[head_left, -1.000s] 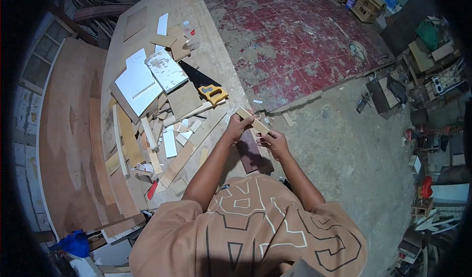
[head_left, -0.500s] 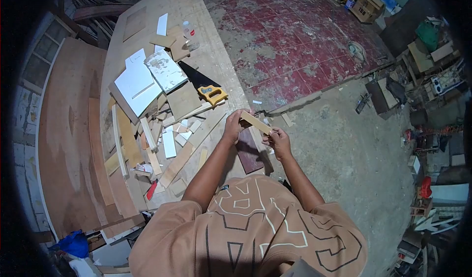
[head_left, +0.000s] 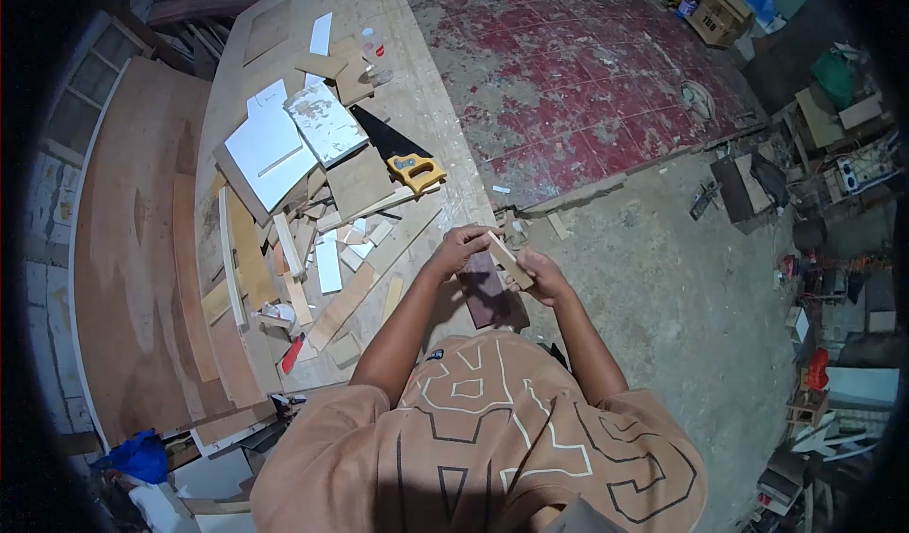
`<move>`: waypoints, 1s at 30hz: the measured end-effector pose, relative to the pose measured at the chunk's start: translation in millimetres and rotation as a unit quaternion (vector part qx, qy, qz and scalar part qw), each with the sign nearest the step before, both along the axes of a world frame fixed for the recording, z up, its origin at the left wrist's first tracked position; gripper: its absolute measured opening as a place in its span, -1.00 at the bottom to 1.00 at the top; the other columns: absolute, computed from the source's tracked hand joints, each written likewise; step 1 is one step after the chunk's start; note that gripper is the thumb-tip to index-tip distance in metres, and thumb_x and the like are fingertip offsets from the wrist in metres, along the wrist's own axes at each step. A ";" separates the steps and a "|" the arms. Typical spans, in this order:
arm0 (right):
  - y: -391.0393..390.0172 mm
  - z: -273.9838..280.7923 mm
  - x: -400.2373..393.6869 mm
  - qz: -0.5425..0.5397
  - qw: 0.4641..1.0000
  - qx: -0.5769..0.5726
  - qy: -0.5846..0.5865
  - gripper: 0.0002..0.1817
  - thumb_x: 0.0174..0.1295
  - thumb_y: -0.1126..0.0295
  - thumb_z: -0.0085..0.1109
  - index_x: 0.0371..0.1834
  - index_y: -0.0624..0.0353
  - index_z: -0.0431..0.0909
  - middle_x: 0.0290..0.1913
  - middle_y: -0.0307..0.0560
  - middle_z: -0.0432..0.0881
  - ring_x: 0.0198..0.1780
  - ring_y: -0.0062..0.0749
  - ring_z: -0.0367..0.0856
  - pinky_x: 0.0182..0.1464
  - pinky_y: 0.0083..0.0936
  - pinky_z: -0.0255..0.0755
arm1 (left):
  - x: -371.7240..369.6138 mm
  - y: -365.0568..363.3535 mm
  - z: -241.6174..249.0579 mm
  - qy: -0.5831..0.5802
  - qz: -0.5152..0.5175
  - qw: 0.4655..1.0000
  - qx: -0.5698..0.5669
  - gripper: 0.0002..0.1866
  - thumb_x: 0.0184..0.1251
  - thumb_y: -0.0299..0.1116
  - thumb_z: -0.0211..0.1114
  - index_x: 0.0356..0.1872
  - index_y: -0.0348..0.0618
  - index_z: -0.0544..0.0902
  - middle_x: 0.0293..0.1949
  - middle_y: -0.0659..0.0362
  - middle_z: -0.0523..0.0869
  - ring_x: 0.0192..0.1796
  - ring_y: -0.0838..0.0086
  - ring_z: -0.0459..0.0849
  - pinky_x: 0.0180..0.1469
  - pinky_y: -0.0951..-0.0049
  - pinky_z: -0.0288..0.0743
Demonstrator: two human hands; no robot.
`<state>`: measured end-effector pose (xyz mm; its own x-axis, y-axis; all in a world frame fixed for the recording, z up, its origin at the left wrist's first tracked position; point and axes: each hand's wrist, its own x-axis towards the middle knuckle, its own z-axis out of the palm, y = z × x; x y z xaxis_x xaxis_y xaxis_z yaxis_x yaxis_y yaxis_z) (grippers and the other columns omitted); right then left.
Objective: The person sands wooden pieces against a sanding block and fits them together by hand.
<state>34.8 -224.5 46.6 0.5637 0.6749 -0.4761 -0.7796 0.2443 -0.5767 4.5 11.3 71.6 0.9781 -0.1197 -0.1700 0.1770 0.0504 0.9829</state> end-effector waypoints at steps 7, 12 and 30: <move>27.7 -5.6 -6.3 0.214 0.823 -0.275 -0.448 -0.27 0.16 0.49 0.15 0.47 -0.08 0.23 -0.13 0.14 0.63 -0.06 -0.13 0.66 -0.09 -0.21 0.55 | -6.5 16.3 -70.7 0.094 0.157 0.970 0.163 -0.61 0.35 -0.21 0.22 0.08 -0.25 0.61 0.03 0.07 0.63 0.07 0.41 0.58 0.19 0.40 0.42; 61.3 -17.2 -15.6 0.334 0.643 -0.447 -0.524 -0.30 0.14 0.45 0.11 0.44 -0.01 0.26 -0.02 0.44 0.54 0.00 0.29 0.59 0.06 -0.01 0.48 | -6.7 27.2 -77.2 0.102 -0.083 0.805 0.578 0.21 -0.20 0.07 0.55 0.47 -0.23 0.06 0.48 -0.22 0.04 0.51 -0.13 0.04 0.43 -0.18 0.06; 80.2 -22.8 -28.2 0.429 0.566 -0.486 -0.509 -0.45 0.18 0.32 0.11 0.24 0.34 0.33 -0.18 0.35 0.64 -0.12 0.22 0.68 -0.09 -0.07 0.59 | -25.6 2.5 -58.0 0.108 -0.115 0.736 0.658 0.57 -0.47 0.19 0.61 0.51 -0.33 -0.26 0.55 -0.17 -0.29 0.58 -0.09 -0.32 0.44 -0.38 -0.34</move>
